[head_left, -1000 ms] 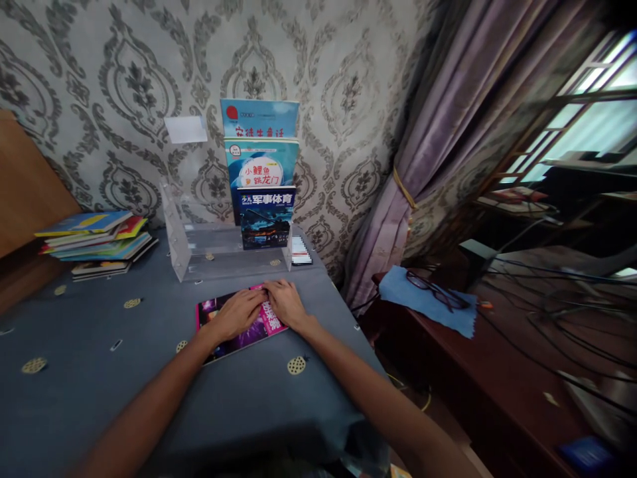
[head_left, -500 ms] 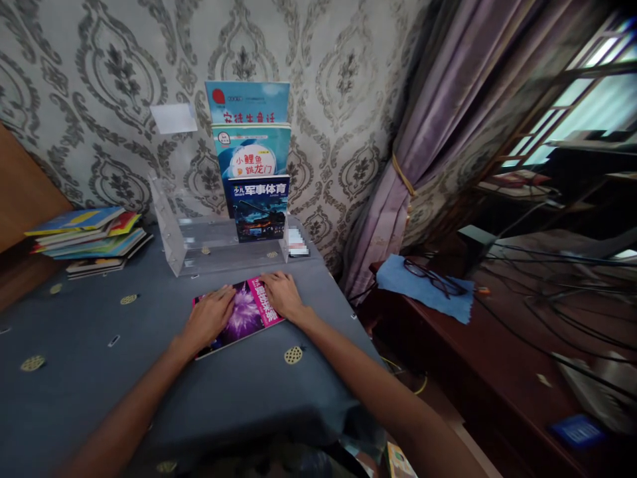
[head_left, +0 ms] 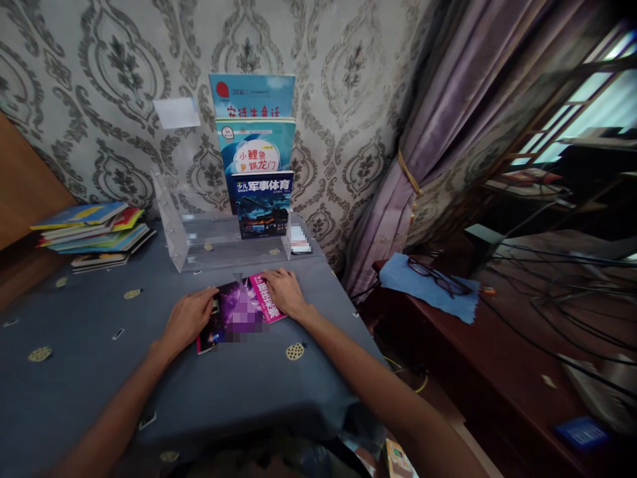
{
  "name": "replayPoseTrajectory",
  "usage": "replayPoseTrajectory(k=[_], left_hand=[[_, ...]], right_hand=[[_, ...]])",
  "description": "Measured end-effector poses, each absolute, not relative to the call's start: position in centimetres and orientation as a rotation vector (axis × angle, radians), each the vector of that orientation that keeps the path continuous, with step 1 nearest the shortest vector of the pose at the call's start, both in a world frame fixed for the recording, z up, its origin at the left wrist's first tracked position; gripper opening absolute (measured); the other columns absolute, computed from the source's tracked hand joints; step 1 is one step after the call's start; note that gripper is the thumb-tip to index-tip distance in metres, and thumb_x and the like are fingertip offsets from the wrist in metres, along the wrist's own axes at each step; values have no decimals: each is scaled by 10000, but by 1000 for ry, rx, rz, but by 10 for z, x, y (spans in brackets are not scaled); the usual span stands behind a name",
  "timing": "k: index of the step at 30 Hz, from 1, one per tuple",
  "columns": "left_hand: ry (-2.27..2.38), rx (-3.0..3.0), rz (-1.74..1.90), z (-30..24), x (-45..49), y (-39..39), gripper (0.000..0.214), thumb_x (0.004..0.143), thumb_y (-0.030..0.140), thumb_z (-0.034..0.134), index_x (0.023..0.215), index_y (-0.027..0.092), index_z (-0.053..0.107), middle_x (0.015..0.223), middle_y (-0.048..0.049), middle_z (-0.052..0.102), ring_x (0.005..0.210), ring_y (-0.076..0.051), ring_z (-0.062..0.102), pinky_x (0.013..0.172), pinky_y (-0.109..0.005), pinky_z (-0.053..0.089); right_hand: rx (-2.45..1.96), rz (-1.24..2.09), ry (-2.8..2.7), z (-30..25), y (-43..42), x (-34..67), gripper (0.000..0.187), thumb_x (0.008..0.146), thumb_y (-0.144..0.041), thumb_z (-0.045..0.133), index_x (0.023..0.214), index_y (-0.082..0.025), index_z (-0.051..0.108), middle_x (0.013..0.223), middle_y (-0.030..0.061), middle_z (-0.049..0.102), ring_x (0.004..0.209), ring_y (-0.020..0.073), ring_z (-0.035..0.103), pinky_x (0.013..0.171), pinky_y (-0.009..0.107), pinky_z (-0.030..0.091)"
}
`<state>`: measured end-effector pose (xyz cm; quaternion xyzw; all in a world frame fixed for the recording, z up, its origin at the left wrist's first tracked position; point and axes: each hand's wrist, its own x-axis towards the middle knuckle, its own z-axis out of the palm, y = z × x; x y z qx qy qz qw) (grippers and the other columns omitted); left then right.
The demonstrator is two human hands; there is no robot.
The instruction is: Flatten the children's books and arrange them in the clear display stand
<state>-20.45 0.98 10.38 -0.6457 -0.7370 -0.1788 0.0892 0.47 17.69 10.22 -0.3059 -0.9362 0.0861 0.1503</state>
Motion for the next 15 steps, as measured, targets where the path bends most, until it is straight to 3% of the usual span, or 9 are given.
replayPoseTrajectory(k=[5,11,15], left_hand=[[-2233,-1896,-621,104,-220,-2,408,921,262,370,1157,243,703,1053,-38,771,906,-218,726,819,-333,566],[-2299,-1933,-771,99,-235,-15,447,934,328,345,1191,198,687,1183,-70,731,1028,-235,706,899,-379,558],[-2280,-1966,-778,96,-239,-22,445,924,287,345,1230,219,661,1229,-51,711,1111,-223,681,1028,-424,500]], right_hand=[[-884,232,-2697,98,178,3,332,987,-171,411,1255,-226,598,1258,75,676,1159,223,527,924,364,356],[-880,241,-2684,99,178,3,325,983,-173,416,1240,-228,607,1274,68,669,1155,231,536,914,363,363],[-903,228,-2704,100,176,3,347,975,-163,418,1272,-224,588,1290,80,658,1153,238,534,922,371,369]])
